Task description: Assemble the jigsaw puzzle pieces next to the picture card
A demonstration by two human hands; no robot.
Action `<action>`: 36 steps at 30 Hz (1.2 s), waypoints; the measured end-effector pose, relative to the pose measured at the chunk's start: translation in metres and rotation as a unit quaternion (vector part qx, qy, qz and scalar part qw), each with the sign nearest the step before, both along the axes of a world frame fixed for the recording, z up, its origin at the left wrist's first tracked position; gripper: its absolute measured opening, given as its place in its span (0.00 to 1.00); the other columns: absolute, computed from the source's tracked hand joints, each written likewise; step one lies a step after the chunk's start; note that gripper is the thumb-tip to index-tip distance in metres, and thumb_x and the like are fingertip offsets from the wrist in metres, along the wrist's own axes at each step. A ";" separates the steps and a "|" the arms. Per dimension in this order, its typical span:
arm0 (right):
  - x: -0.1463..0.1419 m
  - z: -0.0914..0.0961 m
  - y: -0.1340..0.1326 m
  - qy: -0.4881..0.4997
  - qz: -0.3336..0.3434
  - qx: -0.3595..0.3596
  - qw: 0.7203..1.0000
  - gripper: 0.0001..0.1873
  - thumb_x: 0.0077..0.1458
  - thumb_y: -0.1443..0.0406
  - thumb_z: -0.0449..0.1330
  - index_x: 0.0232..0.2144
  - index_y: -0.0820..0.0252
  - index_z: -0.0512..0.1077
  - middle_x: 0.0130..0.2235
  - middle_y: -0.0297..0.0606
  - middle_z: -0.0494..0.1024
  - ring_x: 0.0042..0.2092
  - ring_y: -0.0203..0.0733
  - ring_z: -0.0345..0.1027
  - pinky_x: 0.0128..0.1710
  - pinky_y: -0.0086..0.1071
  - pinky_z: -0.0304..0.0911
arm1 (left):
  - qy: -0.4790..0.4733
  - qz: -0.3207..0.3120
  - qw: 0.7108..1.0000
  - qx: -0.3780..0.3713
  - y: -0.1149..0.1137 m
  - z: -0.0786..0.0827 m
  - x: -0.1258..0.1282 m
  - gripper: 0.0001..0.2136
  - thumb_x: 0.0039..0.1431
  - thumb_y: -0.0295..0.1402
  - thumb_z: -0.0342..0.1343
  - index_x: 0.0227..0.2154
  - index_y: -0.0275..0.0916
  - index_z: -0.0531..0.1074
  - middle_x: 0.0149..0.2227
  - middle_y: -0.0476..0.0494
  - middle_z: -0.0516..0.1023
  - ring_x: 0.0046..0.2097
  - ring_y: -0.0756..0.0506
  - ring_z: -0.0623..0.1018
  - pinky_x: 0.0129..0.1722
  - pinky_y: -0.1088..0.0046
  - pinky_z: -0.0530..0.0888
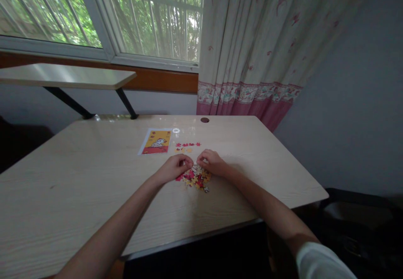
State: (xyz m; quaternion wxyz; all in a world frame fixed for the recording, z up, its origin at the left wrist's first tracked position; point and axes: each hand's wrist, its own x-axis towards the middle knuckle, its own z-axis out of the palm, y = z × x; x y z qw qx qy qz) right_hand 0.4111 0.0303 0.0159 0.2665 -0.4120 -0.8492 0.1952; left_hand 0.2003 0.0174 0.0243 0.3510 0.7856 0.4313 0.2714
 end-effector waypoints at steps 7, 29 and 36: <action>0.000 0.003 0.002 0.082 -0.024 0.045 0.995 0.03 0.55 0.66 0.59 0.30 0.59 0.72 0.33 0.35 0.72 0.38 0.36 0.65 0.40 0.31 0.58 | -0.067 0.058 0.996 -0.024 0.001 -0.004 0.001 0.14 0.53 0.42 0.53 0.28 0.35 0.74 0.28 0.45 0.77 0.29 0.48 0.73 0.29 0.73 0.69; -0.005 0.004 -0.004 0.093 -0.046 0.122 0.987 0.05 0.55 0.63 0.60 0.31 0.58 0.73 0.33 0.36 0.73 0.39 0.38 0.66 0.43 0.33 0.55 | -0.143 0.148 0.979 -0.007 -0.004 0.002 0.006 0.12 0.47 0.41 0.56 0.25 0.36 0.75 0.27 0.45 0.77 0.30 0.47 0.73 0.32 0.71 0.68; -0.003 0.007 -0.006 0.093 -0.025 0.179 0.979 0.05 0.54 0.61 0.61 0.32 0.56 0.75 0.33 0.36 0.75 0.38 0.38 0.66 0.42 0.33 0.56 | -0.189 0.149 0.970 -0.025 -0.003 0.006 0.007 0.11 0.45 0.40 0.56 0.23 0.36 0.73 0.26 0.45 0.76 0.29 0.48 0.72 0.32 0.71 0.68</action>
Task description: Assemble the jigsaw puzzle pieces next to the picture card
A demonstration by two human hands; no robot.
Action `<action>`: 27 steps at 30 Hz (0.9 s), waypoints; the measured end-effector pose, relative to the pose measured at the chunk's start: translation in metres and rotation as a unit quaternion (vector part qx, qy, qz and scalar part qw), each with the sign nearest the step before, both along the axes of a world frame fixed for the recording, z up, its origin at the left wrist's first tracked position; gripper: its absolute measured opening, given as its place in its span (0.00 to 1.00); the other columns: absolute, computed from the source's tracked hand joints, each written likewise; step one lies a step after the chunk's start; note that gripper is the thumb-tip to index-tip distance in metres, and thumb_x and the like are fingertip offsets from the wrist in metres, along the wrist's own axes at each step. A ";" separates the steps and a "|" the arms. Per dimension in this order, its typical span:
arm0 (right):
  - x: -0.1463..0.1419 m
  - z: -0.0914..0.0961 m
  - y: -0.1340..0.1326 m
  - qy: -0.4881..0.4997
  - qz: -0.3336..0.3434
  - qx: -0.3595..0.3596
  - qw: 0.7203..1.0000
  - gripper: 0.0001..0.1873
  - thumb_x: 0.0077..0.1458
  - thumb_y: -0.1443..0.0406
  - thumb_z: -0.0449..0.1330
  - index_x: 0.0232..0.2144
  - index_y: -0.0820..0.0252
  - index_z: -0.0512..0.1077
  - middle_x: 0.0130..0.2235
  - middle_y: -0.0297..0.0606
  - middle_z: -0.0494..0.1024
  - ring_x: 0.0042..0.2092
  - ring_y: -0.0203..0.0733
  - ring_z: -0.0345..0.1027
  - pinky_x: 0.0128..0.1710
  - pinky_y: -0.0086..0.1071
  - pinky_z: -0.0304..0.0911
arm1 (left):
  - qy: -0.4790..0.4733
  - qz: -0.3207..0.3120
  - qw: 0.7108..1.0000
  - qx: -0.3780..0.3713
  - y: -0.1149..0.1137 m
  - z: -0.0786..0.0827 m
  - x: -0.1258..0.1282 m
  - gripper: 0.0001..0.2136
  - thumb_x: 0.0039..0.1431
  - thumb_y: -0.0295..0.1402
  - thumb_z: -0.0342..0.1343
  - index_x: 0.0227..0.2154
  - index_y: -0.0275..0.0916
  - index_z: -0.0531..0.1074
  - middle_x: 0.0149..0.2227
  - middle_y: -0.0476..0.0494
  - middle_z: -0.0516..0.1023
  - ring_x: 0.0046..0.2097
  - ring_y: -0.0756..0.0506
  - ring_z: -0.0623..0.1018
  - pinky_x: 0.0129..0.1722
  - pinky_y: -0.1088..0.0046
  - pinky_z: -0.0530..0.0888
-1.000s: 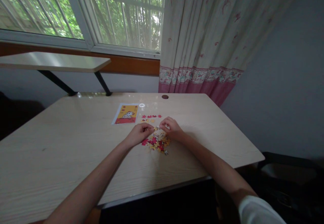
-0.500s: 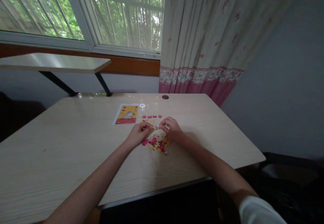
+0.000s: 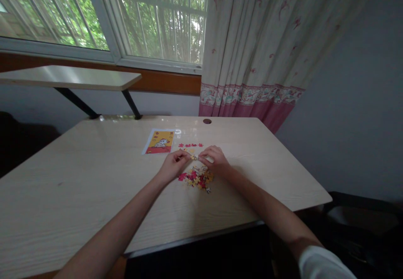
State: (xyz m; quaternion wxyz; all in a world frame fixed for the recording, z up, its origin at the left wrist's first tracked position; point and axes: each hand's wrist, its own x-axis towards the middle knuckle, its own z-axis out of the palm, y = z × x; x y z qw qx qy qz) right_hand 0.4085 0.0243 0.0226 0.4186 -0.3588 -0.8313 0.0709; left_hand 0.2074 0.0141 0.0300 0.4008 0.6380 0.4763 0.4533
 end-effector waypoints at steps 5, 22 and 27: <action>0.002 0.004 0.001 -0.009 -0.029 0.032 0.999 0.05 0.54 0.61 0.62 0.30 0.55 0.76 0.31 0.36 0.74 0.36 0.38 0.66 0.40 0.33 0.57 | 0.005 -0.023 1.000 0.000 -0.001 0.002 0.001 0.12 0.47 0.41 0.57 0.25 0.35 0.73 0.27 0.45 0.76 0.29 0.48 0.72 0.32 0.72 0.68; 0.025 0.015 0.011 0.122 -0.151 0.103 0.976 0.09 0.56 0.60 0.58 0.30 0.54 0.78 0.30 0.35 0.69 0.34 0.38 0.65 0.39 0.36 0.63 | 0.354 -0.119 0.906 0.201 -0.009 0.003 -0.008 0.11 0.62 0.33 0.46 0.32 0.37 0.72 0.31 0.43 0.74 0.36 0.46 0.72 0.38 0.70 0.68; 0.027 0.012 0.012 0.130 -0.150 0.084 0.976 0.09 0.56 0.59 0.58 0.30 0.54 0.78 0.30 0.35 0.70 0.35 0.38 0.65 0.39 0.37 0.62 | 0.359 -0.127 0.903 0.200 -0.010 0.004 -0.007 0.11 0.62 0.33 0.45 0.32 0.37 0.72 0.32 0.43 0.75 0.36 0.46 0.72 0.38 0.71 0.68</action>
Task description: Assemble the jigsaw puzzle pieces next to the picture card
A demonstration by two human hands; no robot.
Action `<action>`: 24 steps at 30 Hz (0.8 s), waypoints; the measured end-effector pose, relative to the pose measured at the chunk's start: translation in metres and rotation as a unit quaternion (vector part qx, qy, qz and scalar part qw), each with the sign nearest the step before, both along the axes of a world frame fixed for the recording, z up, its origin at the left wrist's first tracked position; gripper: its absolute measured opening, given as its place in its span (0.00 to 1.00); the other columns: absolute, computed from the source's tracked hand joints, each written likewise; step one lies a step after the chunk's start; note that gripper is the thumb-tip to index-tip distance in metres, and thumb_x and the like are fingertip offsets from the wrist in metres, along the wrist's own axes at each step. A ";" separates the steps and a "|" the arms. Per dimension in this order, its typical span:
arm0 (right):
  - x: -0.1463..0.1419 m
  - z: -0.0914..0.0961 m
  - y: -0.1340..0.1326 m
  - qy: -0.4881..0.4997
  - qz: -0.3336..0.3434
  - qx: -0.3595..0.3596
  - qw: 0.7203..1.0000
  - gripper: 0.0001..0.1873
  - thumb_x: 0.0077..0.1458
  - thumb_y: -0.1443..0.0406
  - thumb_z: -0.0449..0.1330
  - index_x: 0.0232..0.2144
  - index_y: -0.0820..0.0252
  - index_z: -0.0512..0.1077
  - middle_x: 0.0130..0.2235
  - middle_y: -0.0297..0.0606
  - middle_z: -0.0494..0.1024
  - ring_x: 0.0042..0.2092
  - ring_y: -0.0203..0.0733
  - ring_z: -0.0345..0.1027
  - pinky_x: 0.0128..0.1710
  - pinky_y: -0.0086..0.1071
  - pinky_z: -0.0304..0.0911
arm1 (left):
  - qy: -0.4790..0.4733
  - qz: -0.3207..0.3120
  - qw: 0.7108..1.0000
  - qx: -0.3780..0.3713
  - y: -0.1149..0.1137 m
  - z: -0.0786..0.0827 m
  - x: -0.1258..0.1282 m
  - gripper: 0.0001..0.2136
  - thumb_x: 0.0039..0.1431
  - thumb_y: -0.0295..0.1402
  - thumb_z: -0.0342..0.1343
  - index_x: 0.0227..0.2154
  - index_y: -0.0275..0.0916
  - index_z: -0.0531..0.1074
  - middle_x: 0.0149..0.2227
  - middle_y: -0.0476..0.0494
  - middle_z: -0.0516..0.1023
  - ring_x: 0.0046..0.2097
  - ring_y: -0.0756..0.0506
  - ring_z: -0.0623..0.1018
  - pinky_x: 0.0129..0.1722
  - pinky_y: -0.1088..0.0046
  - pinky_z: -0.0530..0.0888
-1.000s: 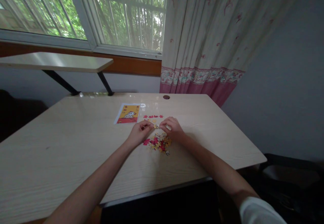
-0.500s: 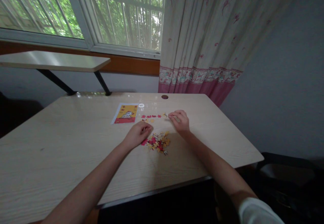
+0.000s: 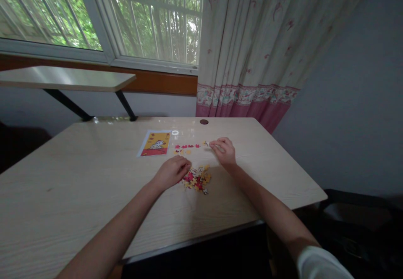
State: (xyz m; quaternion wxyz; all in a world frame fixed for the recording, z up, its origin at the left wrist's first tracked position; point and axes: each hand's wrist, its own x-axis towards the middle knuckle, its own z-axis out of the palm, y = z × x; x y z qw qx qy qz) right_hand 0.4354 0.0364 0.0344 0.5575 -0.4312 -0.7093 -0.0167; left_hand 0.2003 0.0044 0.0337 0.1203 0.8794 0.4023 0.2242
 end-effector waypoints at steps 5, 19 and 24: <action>-0.009 -0.001 0.029 -0.048 0.048 -0.069 0.995 0.06 0.54 0.62 0.61 0.32 0.56 0.78 0.32 0.37 0.73 0.39 0.39 0.64 0.43 0.35 0.59 | -0.005 -0.008 1.000 -0.003 -0.001 -0.001 0.001 0.11 0.62 0.33 0.44 0.33 0.37 0.72 0.32 0.42 0.75 0.36 0.46 0.73 0.38 0.70 0.68; -0.103 -0.012 0.143 -0.139 0.002 -0.333 0.933 0.09 0.51 0.57 0.61 0.34 0.49 0.78 0.38 0.33 0.79 0.43 0.41 0.69 0.42 0.32 0.60 | -0.019 -0.003 1.000 -0.012 -0.002 -0.001 -0.001 0.11 0.62 0.32 0.45 0.31 0.37 0.71 0.31 0.42 0.75 0.35 0.45 0.72 0.37 0.71 0.68; -0.103 -0.021 0.149 -0.140 0.001 -0.341 0.930 0.08 0.50 0.58 0.62 0.33 0.50 0.78 0.38 0.33 0.79 0.43 0.41 0.69 0.43 0.33 0.60 | -0.021 0.001 1.000 -0.013 0.000 -0.001 -0.002 0.11 0.62 0.33 0.44 0.31 0.38 0.71 0.31 0.43 0.75 0.35 0.46 0.72 0.37 0.71 0.68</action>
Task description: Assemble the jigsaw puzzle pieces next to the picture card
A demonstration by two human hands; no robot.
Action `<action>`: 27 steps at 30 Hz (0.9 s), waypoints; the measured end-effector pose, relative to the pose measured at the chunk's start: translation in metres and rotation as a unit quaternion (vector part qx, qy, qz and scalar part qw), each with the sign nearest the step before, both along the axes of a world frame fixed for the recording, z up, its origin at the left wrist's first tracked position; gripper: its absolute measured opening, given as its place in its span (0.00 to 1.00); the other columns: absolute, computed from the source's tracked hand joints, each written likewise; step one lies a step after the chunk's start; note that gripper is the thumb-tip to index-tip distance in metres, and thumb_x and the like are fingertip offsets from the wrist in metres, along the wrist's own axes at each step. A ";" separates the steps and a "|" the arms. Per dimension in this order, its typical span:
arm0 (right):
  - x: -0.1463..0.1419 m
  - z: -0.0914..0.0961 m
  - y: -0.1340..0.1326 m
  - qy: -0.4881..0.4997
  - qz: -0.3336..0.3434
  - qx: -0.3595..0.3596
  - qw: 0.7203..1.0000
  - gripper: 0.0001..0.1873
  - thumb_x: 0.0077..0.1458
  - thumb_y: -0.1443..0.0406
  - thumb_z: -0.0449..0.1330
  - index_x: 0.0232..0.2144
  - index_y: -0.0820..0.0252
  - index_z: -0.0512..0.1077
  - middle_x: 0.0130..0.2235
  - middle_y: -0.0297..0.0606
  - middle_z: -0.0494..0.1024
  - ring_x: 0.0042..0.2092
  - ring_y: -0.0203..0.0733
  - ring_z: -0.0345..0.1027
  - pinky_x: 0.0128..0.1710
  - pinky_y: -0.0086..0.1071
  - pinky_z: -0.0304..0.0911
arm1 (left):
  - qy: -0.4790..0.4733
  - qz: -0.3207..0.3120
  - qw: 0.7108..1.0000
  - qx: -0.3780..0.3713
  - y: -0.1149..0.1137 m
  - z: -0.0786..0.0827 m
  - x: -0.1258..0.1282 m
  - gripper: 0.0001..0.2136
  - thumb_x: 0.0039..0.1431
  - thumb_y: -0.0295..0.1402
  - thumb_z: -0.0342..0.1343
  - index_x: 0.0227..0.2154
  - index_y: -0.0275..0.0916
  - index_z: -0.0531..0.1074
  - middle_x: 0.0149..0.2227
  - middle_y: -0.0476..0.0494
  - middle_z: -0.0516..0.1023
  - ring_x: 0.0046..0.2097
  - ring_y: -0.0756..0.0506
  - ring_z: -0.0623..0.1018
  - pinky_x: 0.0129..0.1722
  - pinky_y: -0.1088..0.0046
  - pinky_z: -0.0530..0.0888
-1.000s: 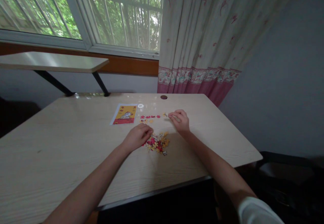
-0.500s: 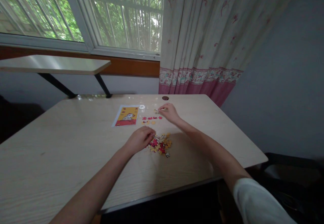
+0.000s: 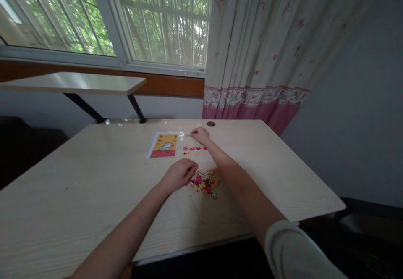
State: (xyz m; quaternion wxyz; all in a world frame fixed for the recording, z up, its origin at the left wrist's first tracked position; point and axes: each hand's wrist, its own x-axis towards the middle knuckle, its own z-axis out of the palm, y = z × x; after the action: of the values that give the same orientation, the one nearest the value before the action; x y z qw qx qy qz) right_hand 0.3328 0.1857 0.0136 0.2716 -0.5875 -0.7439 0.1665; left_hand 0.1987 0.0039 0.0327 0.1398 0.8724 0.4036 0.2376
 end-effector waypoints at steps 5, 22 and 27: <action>0.002 0.001 -0.001 0.002 0.005 0.001 1.000 0.08 0.50 0.58 0.62 0.33 0.51 0.78 0.38 0.33 0.79 0.42 0.39 0.69 0.42 0.30 0.59 | 0.008 0.003 1.000 0.001 0.000 0.002 0.000 0.12 0.63 0.33 0.43 0.32 0.38 0.71 0.31 0.43 0.75 0.35 0.46 0.73 0.37 0.71 0.68; -0.003 0.008 -0.009 0.006 -0.030 -0.022 0.999 0.11 0.50 0.54 0.61 0.35 0.46 0.78 0.38 0.31 0.79 0.44 0.42 0.69 0.46 0.34 0.59 | 0.014 0.003 1.000 -0.002 0.000 0.002 0.001 0.12 0.62 0.33 0.44 0.32 0.38 0.72 0.31 0.42 0.75 0.35 0.46 0.72 0.36 0.72 0.68; -0.002 0.007 -0.008 0.010 -0.028 -0.021 0.999 0.10 0.50 0.55 0.61 0.35 0.46 0.78 0.38 0.31 0.79 0.44 0.41 0.69 0.46 0.33 0.59 | 0.025 0.006 1.000 -0.001 0.000 0.002 0.000 0.12 0.62 0.32 0.44 0.32 0.38 0.72 0.31 0.43 0.75 0.35 0.46 0.72 0.36 0.71 0.68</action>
State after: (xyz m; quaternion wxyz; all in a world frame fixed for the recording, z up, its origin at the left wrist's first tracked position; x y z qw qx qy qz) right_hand 0.3304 0.1773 0.0206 0.2717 -0.6118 -0.7206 0.1804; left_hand 0.1991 0.0041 0.0342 0.1292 0.8756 0.4125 0.2157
